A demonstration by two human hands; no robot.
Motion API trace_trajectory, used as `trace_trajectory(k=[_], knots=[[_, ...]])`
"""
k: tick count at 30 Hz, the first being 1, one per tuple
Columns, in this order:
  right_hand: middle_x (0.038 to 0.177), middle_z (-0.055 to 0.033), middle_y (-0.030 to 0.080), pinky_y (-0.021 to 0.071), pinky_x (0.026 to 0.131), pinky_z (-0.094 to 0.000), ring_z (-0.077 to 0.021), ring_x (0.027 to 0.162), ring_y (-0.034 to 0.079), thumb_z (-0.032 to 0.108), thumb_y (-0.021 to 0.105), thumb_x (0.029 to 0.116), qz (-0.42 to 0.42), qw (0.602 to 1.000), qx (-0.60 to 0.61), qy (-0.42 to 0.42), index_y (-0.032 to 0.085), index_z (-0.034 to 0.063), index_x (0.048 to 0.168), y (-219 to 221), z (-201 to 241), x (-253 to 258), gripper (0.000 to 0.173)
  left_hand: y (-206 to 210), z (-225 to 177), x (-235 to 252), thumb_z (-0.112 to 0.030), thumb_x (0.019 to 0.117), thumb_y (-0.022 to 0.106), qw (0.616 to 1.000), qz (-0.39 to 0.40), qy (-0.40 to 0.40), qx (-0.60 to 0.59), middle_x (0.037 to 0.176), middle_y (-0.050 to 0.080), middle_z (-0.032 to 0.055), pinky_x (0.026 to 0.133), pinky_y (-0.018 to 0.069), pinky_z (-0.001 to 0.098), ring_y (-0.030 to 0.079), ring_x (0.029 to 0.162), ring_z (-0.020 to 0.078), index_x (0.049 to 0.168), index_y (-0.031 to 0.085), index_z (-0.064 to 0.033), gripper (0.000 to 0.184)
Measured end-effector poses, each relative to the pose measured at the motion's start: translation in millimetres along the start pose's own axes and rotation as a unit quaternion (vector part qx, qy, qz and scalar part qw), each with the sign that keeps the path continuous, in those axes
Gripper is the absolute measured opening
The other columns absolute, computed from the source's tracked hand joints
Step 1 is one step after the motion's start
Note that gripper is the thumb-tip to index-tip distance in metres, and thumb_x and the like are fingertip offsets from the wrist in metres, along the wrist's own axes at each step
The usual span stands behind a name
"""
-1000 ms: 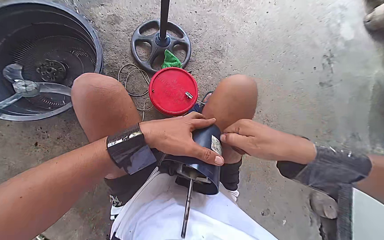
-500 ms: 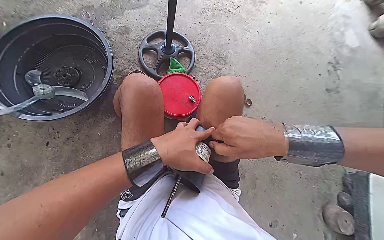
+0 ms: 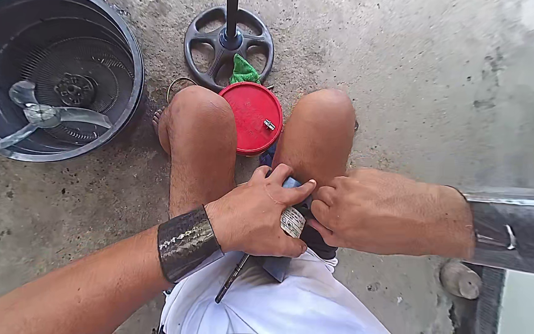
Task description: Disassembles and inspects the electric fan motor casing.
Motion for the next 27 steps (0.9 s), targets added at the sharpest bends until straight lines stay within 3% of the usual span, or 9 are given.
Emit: trace_trajectory(k=[3, 6, 12, 16, 18, 20, 23, 25, 27], knots=[[0.058, -0.0033, 0.051, 0.0431, 0.04, -0.0347, -0.0202, 0.049, 0.058, 0.029, 0.048, 0.1011, 0.005, 1.0, -0.011, -0.028, 0.059, 0.0075, 0.071, -1, -6, 2, 0.039, -1, 0, 1, -0.062, 0.0781, 0.075, 1.0, -0.002, 0.004, 0.001, 0.158, 0.034, 0.0099, 0.103, 0.0446, 0.0525, 0.034, 0.141, 0.0343, 0.161, 0.03, -0.0361, 0.097], [0.056, 0.0015, 0.048, 0.0395, 0.044, -0.0332, -0.014, 0.051, 0.055, 0.041, 0.044, 0.1012, 0.042, 0.99, 0.099, 0.089, 0.057, 0.0138, 0.068, 4, -10, 4, 0.045, 0, 4, 1, -0.063, 0.0781, 0.074, 1.0, 0.005, -0.005, -0.006, 0.158, 0.034, 0.009, 0.104, 0.0442, 0.0513, 0.035, 0.141, 0.0329, 0.161, 0.028, -0.0359, 0.099], [0.054, 0.0058, 0.039, 0.0293, 0.045, -0.0296, -0.0073, 0.048, 0.04, 0.038, 0.043, 0.1033, 0.077, 0.893, 0.362, 0.258, 0.049, 0.018, 0.063, 8, -9, -1, 0.046, 0, 8, 4, -0.065, 0.079, 0.073, 1.0, 0.017, 0.0, -0.009, 0.159, 0.032, 0.01, 0.104, 0.0434, 0.0498, 0.036, 0.139, 0.0316, 0.162, 0.026, -0.0339, 0.101], [0.064, -0.0035, 0.055, 0.0457, 0.048, -0.0355, -0.0194, 0.058, 0.061, 0.029, 0.048, 0.1023, 0.081, 0.992, 0.07, 0.064, 0.061, 0.009, 0.077, -2, -3, 3, 0.035, 0, 6, 4, -0.063, 0.0786, 0.075, 1.0, 0.019, 0.01, -0.008, 0.16, 0.032, 0.0107, 0.105, 0.0426, 0.0508, 0.035, 0.141, 0.0328, 0.162, 0.027, -0.0344, 0.1], [0.071, -0.0093, 0.057, 0.0474, 0.051, -0.0371, -0.0248, 0.063, 0.063, 0.009, 0.051, 0.0985, 0.136, 0.987, -0.057, -0.06, 0.064, 0.0019, 0.086, -10, 2, 11, 0.019, 2, 4, 4, -0.063, 0.0781, 0.075, 1.0, 0.025, 0.013, -0.004, 0.159, 0.033, 0.0095, 0.105, 0.0433, 0.0501, 0.036, 0.14, 0.0318, 0.16, 0.033, -0.035, 0.096], [0.071, -0.01, 0.057, 0.0451, 0.052, -0.0358, -0.0236, 0.062, 0.061, 0.004, 0.05, 0.0978, 0.154, 0.974, -0.127, -0.105, 0.065, 0.0007, 0.085, -16, 5, 16, 0.02, 1, 3, 5, -0.063, 0.0772, 0.075, 1.0, 0.025, 0.016, -0.003, 0.159, 0.032, 0.0076, 0.106, 0.0424, 0.0492, 0.035, 0.142, 0.0301, 0.157, 0.038, -0.0357, 0.092], [0.066, -0.0068, 0.056, 0.0443, 0.05, -0.0362, -0.0213, 0.058, 0.06, 0.018, 0.055, 0.0993, 0.155, 0.987, -0.009, -0.035, 0.066, 0.005, 0.08, -15, -1, 14, 0.026, 0, 4, 4, -0.064, 0.0774, 0.075, 1.0, 0.024, 0.019, -0.005, 0.16, 0.032, 0.0076, 0.107, 0.0417, 0.05, 0.034, 0.142, 0.0307, 0.16, 0.032, -0.0359, 0.097], [0.061, -0.0001, 0.052, 0.042, 0.045, -0.0337, -0.0156, 0.054, 0.058, 0.036, 0.048, 0.1009, 0.092, 0.99, 0.082, 0.063, 0.059, 0.0127, 0.072, -4, -6, 5, 0.039, -1, 7, 3, -0.064, 0.0777, 0.075, 1.0, 0.02, 0.016, -0.012, 0.159, 0.033, 0.0074, 0.107, 0.0417, 0.0492, 0.035, 0.142, 0.03, 0.162, 0.028, -0.0356, 0.101], [0.06, 0.0024, 0.051, 0.0408, 0.045, -0.0326, -0.0133, 0.054, 0.056, 0.043, 0.046, 0.1013, 0.037, 0.987, 0.111, 0.109, 0.059, 0.0154, 0.075, 4, -6, -3, 0.04, 0, 13, 3, -0.064, 0.0774, 0.075, 0.999, 0.02, 0.016, -0.022, 0.16, 0.032, 0.0079, 0.108, 0.0409, 0.049, 0.035, 0.142, 0.0298, 0.162, 0.027, -0.0347, 0.102]])
Point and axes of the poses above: each hand's wrist, its own x-axis towards the middle knuckle, its own y-axis out of the palm, z = x × y, the point moved 3 cm from there along x, towards the middle knuckle
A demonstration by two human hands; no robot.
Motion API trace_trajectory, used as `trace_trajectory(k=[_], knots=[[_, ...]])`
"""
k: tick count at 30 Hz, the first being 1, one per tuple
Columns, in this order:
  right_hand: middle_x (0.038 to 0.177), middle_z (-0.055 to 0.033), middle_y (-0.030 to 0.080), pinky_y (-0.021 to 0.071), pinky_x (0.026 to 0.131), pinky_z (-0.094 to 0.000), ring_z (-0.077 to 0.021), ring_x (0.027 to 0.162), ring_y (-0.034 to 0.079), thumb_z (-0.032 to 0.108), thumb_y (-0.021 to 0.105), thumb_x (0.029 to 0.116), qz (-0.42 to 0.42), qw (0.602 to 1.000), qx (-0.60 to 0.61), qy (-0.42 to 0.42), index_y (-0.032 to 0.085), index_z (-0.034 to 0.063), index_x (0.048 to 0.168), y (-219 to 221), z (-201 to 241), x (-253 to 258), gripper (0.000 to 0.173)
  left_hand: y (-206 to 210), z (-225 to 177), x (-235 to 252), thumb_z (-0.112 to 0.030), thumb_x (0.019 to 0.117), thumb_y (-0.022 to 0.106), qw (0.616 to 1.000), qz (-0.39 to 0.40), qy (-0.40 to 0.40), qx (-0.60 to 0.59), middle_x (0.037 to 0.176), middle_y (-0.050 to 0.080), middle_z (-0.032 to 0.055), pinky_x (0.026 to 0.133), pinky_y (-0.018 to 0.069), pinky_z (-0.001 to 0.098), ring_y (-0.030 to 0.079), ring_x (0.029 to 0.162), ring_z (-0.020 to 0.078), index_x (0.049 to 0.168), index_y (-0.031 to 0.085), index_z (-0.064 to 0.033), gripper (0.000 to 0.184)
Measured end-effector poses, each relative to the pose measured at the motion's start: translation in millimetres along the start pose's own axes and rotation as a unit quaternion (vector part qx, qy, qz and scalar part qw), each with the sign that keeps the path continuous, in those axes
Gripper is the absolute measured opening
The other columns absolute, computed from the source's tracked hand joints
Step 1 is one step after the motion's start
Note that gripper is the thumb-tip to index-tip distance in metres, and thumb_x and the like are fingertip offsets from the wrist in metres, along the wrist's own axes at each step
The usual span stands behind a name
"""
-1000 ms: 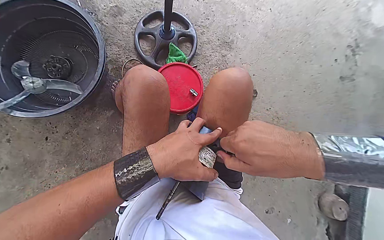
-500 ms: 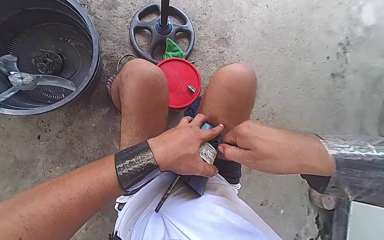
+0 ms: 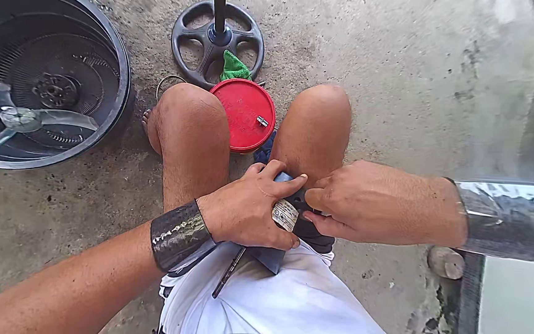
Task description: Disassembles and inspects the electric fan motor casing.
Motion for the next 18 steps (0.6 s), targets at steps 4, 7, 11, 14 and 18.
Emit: trace_trajectory(k=[4, 7, 11, 14, 18], knots=[[0.084, 0.0061, 0.064, 0.0519, 0.058, -0.0298, -0.0084, 0.07, 0.062, 0.042, 0.063, 0.0957, -0.092, 0.994, 0.066, 0.0, 0.067, 0.0215, 0.119, -2, -30, -11, 0.032, -1, 18, -2, -0.068, 0.074, 0.075, 1.0, -0.016, -0.013, -0.023, 0.158, 0.034, 0.006, 0.108, 0.0411, 0.0469, 0.038, 0.14, 0.0256, 0.162, 0.029, -0.0347, 0.105], [0.109, 0.0066, 0.071, 0.0612, 0.078, -0.0209, -0.0007, 0.091, 0.069, 0.032, 0.072, 0.0933, -0.091, 0.926, 0.365, 0.021, 0.059, 0.0211, 0.137, 4, -41, -19, 0.047, -3, 24, 0, -0.072, 0.0718, 0.074, 0.999, -0.026, -0.011, -0.027, 0.157, 0.036, 0.0046, 0.107, 0.0419, 0.0462, 0.04, 0.138, 0.0232, 0.162, 0.029, -0.0353, 0.107], [0.102, 0.0009, 0.07, 0.0578, 0.071, -0.0191, -0.0013, 0.082, 0.067, 0.024, 0.069, 0.0956, -0.015, 0.856, 0.517, 0.028, 0.064, 0.0116, 0.125, 10, -25, 4, 0.032, -5, 23, 4, -0.073, 0.0709, 0.074, 0.999, -0.006, -0.029, -0.024, 0.155, 0.038, 0.0043, 0.105, 0.0431, 0.0462, 0.042, 0.136, 0.0226, 0.16, 0.034, -0.0338, 0.105], [0.079, 0.0053, 0.065, 0.0469, 0.058, -0.0176, 0.0008, 0.066, 0.058, 0.027, 0.068, 0.0979, 0.032, 0.873, 0.478, 0.088, 0.071, 0.0113, 0.098, 4, -22, 27, 0.016, -5, 18, 8, -0.07, 0.0703, 0.076, 0.999, -0.001, -0.039, -0.013, 0.151, 0.041, 0.0052, 0.102, 0.0442, 0.0446, 0.044, 0.132, 0.0226, 0.147, 0.051, -0.0316, 0.089], [0.058, 0.0068, 0.05, 0.0356, 0.05, -0.0272, -0.0043, 0.052, 0.046, 0.046, 0.071, 0.0929, 0.079, 0.912, 0.371, 0.158, 0.063, 0.0154, 0.071, -1, -21, 39, 0.038, -5, 7, 12, -0.069, 0.0721, 0.074, 0.997, 0.011, -0.069, 0.029, 0.153, 0.038, 0.0102, 0.099, 0.0465, 0.0499, 0.042, 0.134, 0.0311, 0.146, 0.051, -0.0323, 0.086]])
Point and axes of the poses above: each hand's wrist, its own x-axis towards the middle knuckle, its own y-axis out of the palm, z = x × y, the point moved 3 cm from there along x, towards the middle knuckle
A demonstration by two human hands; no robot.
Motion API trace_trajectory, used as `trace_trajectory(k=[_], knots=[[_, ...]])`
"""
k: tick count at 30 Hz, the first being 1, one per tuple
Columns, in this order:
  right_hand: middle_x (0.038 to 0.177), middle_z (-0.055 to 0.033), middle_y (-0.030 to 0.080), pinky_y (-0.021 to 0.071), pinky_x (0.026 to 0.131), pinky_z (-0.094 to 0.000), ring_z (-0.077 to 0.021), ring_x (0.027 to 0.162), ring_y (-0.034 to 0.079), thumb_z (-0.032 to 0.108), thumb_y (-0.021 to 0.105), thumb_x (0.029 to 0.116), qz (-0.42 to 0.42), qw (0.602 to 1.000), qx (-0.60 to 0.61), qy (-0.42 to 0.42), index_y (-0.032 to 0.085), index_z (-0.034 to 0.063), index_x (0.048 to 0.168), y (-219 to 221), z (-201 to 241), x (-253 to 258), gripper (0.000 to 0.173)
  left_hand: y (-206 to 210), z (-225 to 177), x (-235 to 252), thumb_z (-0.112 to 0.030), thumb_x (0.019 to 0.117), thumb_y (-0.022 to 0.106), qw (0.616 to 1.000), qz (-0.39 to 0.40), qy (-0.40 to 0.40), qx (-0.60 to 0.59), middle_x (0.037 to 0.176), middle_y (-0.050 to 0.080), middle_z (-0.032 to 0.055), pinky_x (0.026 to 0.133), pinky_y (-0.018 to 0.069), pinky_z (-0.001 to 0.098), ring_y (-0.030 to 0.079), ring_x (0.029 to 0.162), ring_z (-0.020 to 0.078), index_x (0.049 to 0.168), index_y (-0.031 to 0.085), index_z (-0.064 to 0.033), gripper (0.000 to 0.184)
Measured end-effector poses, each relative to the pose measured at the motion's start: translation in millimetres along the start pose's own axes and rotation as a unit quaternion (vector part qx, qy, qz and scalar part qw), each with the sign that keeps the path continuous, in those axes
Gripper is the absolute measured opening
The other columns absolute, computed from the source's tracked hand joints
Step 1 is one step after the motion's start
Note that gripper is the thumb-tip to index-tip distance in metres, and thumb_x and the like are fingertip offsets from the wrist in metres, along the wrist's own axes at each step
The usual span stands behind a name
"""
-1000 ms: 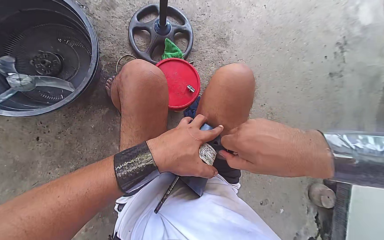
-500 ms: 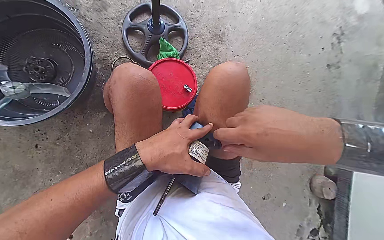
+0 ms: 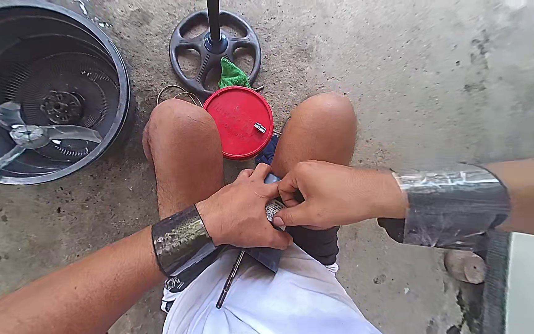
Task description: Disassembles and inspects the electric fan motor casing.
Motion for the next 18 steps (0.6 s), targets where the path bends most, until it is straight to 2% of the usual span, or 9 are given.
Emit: trace_trajectory(k=[2, 5, 8, 10, 12, 15, 18], knots=[[0.056, 0.0067, 0.047, 0.0355, 0.049, -0.0293, -0.006, 0.051, 0.044, 0.052, 0.074, 0.0891, -0.001, 1.0, -0.023, 0.01, 0.061, 0.016, 0.069, 0, 1, -2, 0.043, -1, -5, -1, -0.068, 0.0715, 0.074, 1.0, -0.007, -0.016, 0.01, 0.155, 0.036, 0.0117, 0.092, 0.0507, 0.052, 0.045, 0.132, 0.0344, 0.145, 0.051, -0.0346, 0.084], [0.059, 0.0071, 0.049, 0.0364, 0.052, -0.0303, -0.0056, 0.054, 0.046, 0.052, 0.074, 0.0883, -0.01, 0.999, -0.047, -0.017, 0.062, 0.0167, 0.069, -3, 2, -3, 0.042, -3, -11, -1, -0.064, 0.0739, 0.074, 0.999, -0.003, -0.039, 0.013, 0.153, 0.034, 0.0138, 0.085, 0.0539, 0.0521, 0.045, 0.131, 0.0372, 0.145, 0.05, -0.0337, 0.081], [0.068, 0.0077, 0.06, 0.0428, 0.055, -0.0296, -0.0034, 0.061, 0.054, 0.043, 0.073, 0.0913, -0.028, 0.997, -0.056, -0.054, 0.071, 0.0187, 0.079, -8, 1, 0, 0.027, -7, -11, 3, -0.063, 0.077, 0.073, 0.998, 0.014, -0.065, 0.018, 0.15, 0.036, 0.016, 0.082, 0.0539, 0.0524, 0.048, 0.127, 0.0383, 0.145, 0.05, -0.0291, 0.08], [0.078, 0.0054, 0.066, 0.0485, 0.062, -0.0319, -0.0053, 0.07, 0.06, 0.038, 0.072, 0.0927, -0.019, 0.996, -0.066, -0.053, 0.075, 0.0175, 0.09, -12, 1, 1, 0.021, -11, -8, 6, -0.066, 0.0786, 0.071, 0.997, 0.028, -0.066, 0.026, 0.15, 0.035, 0.0174, 0.083, 0.0535, 0.0529, 0.048, 0.126, 0.0387, 0.151, 0.045, -0.0306, 0.084], [0.079, 0.0038, 0.062, 0.0469, 0.063, -0.0343, -0.0085, 0.071, 0.058, 0.04, 0.072, 0.0921, 0.008, 0.996, -0.086, -0.023, 0.07, 0.0161, 0.093, -15, 6, 0, 0.023, -13, -6, 9, -0.066, 0.0777, 0.071, 0.997, 0.031, -0.066, 0.032, 0.15, 0.035, 0.0167, 0.083, 0.0541, 0.0525, 0.048, 0.128, 0.0385, 0.147, 0.048, -0.0291, 0.082], [0.069, 0.0041, 0.055, 0.0424, 0.058, -0.0362, -0.0104, 0.064, 0.053, 0.04, 0.07, 0.0909, 0.01, 0.994, -0.105, -0.003, 0.065, 0.0166, 0.083, -13, 7, -1, 0.025, -12, -7, 11, -0.066, 0.0774, 0.071, 0.997, 0.029, -0.062, 0.034, 0.152, 0.036, 0.0137, 0.083, 0.0542, 0.0519, 0.046, 0.131, 0.0369, 0.143, 0.051, -0.03, 0.077], [0.062, 0.0059, 0.052, 0.0379, 0.052, -0.0327, -0.0072, 0.057, 0.049, 0.036, 0.071, 0.09, -0.036, 0.994, -0.088, -0.047, 0.064, 0.0169, 0.073, -9, 1, 2, 0.027, -11, -8, 10, -0.067, 0.0787, 0.07, 0.997, 0.028, -0.064, 0.03, 0.152, 0.036, 0.0138, 0.085, 0.0539, 0.0517, 0.046, 0.131, 0.0369, 0.143, 0.051, -0.0295, 0.076]])
Point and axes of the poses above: each hand's wrist, its own x-axis towards the middle knuckle, its own y-axis out of the palm, z = x × y, the point moved 3 cm from there along x, towards the middle knuckle
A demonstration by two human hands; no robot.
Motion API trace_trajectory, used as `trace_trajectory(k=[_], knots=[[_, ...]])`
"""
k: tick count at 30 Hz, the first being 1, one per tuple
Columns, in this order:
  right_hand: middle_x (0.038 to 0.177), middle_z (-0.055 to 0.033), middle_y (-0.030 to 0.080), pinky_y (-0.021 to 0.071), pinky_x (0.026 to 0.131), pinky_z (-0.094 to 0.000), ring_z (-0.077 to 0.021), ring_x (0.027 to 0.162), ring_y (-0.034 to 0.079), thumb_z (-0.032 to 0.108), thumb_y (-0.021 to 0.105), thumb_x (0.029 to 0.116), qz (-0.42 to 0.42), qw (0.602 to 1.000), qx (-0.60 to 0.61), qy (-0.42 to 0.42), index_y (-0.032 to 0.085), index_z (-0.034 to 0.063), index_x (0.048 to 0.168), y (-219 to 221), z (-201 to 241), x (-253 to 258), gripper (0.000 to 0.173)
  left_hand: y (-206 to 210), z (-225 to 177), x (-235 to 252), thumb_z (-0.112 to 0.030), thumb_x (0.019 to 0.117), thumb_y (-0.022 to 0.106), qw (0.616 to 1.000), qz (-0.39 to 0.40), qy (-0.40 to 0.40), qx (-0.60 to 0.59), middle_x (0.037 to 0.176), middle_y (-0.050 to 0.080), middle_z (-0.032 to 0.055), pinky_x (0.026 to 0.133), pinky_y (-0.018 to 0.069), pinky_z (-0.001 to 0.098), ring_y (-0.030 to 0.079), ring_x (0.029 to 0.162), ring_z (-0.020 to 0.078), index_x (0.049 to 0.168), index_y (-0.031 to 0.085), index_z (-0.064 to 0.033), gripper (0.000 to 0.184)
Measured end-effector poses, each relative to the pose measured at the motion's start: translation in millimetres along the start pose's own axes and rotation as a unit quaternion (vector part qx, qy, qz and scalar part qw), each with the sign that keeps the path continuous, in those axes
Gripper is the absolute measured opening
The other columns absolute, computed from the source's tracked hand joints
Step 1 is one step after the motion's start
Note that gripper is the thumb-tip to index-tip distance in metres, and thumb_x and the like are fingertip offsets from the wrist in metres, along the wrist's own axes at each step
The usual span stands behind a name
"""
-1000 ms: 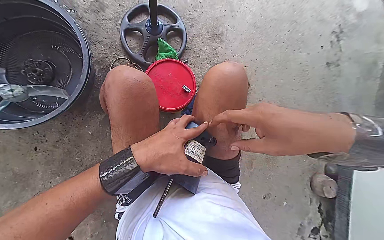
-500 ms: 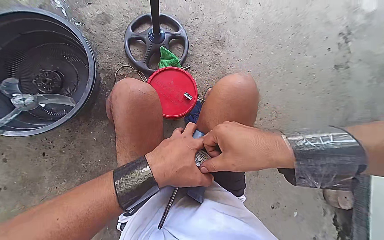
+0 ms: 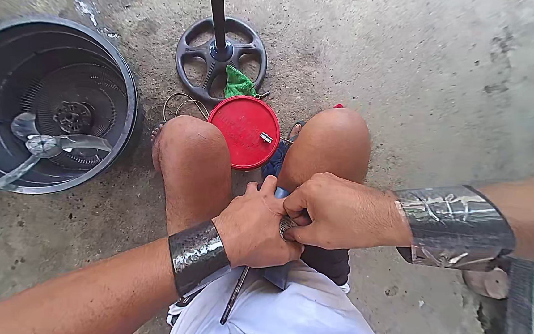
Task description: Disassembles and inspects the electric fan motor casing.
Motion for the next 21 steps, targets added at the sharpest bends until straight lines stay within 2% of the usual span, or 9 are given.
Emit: trace_trajectory(k=[1, 3, 5, 8, 10, 14, 16, 19, 21], knots=[[0.064, 0.0061, 0.054, 0.0387, 0.053, -0.0316, -0.0063, 0.059, 0.05, 0.036, 0.07, 0.0903, -0.016, 1.0, 0.0, -0.022, 0.064, 0.0174, 0.074, 2, -2, 0, 0.026, 0, 1, 0, -0.067, 0.0792, 0.069, 1.0, 0.002, -0.005, -0.003, 0.152, 0.035, 0.0138, 0.085, 0.0539, 0.0515, 0.046, 0.131, 0.0367, 0.144, 0.05, -0.0295, 0.078], [0.076, 0.0057, 0.064, 0.0475, 0.06, -0.0316, -0.0056, 0.069, 0.059, 0.039, 0.069, 0.0926, -0.027, 0.999, -0.002, -0.038, 0.072, 0.0183, 0.083, 3, -5, 0, 0.023, 0, 2, 1, -0.068, 0.0803, 0.068, 1.0, 0.008, -0.01, -0.004, 0.153, 0.035, 0.0151, 0.085, 0.0538, 0.0525, 0.047, 0.129, 0.0374, 0.149, 0.046, -0.0312, 0.081], [0.078, 0.0058, 0.065, 0.049, 0.062, -0.0312, -0.0054, 0.071, 0.06, 0.039, 0.071, 0.0932, -0.019, 1.0, -0.002, -0.023, 0.073, 0.0186, 0.089, 0, -5, -2, 0.021, -1, 1, 3, -0.069, 0.0802, 0.068, 1.0, 0.01, -0.013, -0.001, 0.15, 0.036, 0.0146, 0.084, 0.0539, 0.0522, 0.048, 0.128, 0.0371, 0.147, 0.048, -0.0298, 0.08], [0.07, 0.0059, 0.057, 0.043, 0.056, -0.0316, -0.0068, 0.063, 0.053, 0.034, 0.073, 0.0911, 0.003, 1.0, 0.012, 0.016, 0.067, 0.0175, 0.084, -1, -2, -2, 0.019, -1, -1, 4, -0.066, 0.079, 0.07, 1.0, 0.005, -0.011, -0.005, 0.147, 0.04, 0.0114, 0.086, 0.0538, 0.0493, 0.047, 0.129, 0.0339, 0.136, 0.056, -0.026, 0.071], [0.068, 0.0063, 0.056, 0.0425, 0.055, -0.0322, -0.0071, 0.061, 0.052, 0.03, 0.075, 0.0883, 0.003, 0.999, 0.027, 0.025, 0.067, 0.0177, 0.083, 1, -2, -1, 0.016, 1, -1, 3, -0.065, 0.079, 0.07, 1.0, -0.001, -0.007, -0.009, 0.148, 0.04, 0.0111, 0.086, 0.054, 0.0492, 0.047, 0.129, 0.0335, 0.132, 0.06, -0.0263, 0.066], [0.072, 0.0039, 0.06, 0.0448, 0.057, -0.0337, -0.0095, 0.066, 0.056, 0.013, 0.072, 0.0842, -0.014, 1.0, 0.014, -0.016, 0.068, 0.0157, 0.086, 6, -6, -2, 0.006, 2, -2, 2, -0.068, 0.0806, 0.067, 1.0, 0.004, -0.014, -0.003, 0.151, 0.037, 0.0111, 0.087, 0.0533, 0.0499, 0.046, 0.131, 0.0342, 0.139, 0.056, -0.0265, 0.073], [0.072, 0.0033, 0.061, 0.0458, 0.056, -0.0321, -0.0092, 0.066, 0.057, 0.01, 0.071, 0.0839, -0.036, 0.998, 0.01, -0.058, 0.067, 0.0153, 0.086, 9, -10, -5, 0.006, 2, -4, 2, -0.069, 0.0807, 0.066, 1.0, 0.0, -0.012, 0.006, 0.152, 0.037, 0.0122, 0.088, 0.0534, 0.05, 0.045, 0.132, 0.035, 0.138, 0.057, -0.0274, 0.071], [0.07, 0.0031, 0.06, 0.044, 0.053, -0.029, -0.0069, 0.063, 0.056, 0.009, 0.07, 0.0798, -0.077, 0.989, 0.042, -0.12, 0.066, 0.0141, 0.081, 14, -15, -6, 0.007, 3, -6, 1, -0.067, 0.0806, 0.067, 1.0, -0.008, -0.006, 0.011, 0.152, 0.037, 0.0143, 0.087, 0.0531, 0.0505, 0.045, 0.132, 0.0366, 0.139, 0.056, -0.0299, 0.07], [0.068, 0.0043, 0.06, 0.0424, 0.052, -0.0261, -0.004, 0.062, 0.055, 0.007, 0.07, 0.0783, -0.089, 0.984, 0.082, -0.128, 0.066, 0.0138, 0.078, 14, -17, -4, 0.007, 2, -6, 1, -0.066, 0.08, 0.068, 1.0, -0.012, -0.01, 0.009, 0.152, 0.038, 0.0134, 0.087, 0.0535, 0.0502, 0.045, 0.132, 0.036, 0.141, 0.054, -0.0302, 0.072]])
Point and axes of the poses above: each hand's wrist, its own x-axis towards the middle knuckle, its own y-axis out of the palm, z = x × y, the point moved 3 cm from there along x, towards the middle knuckle
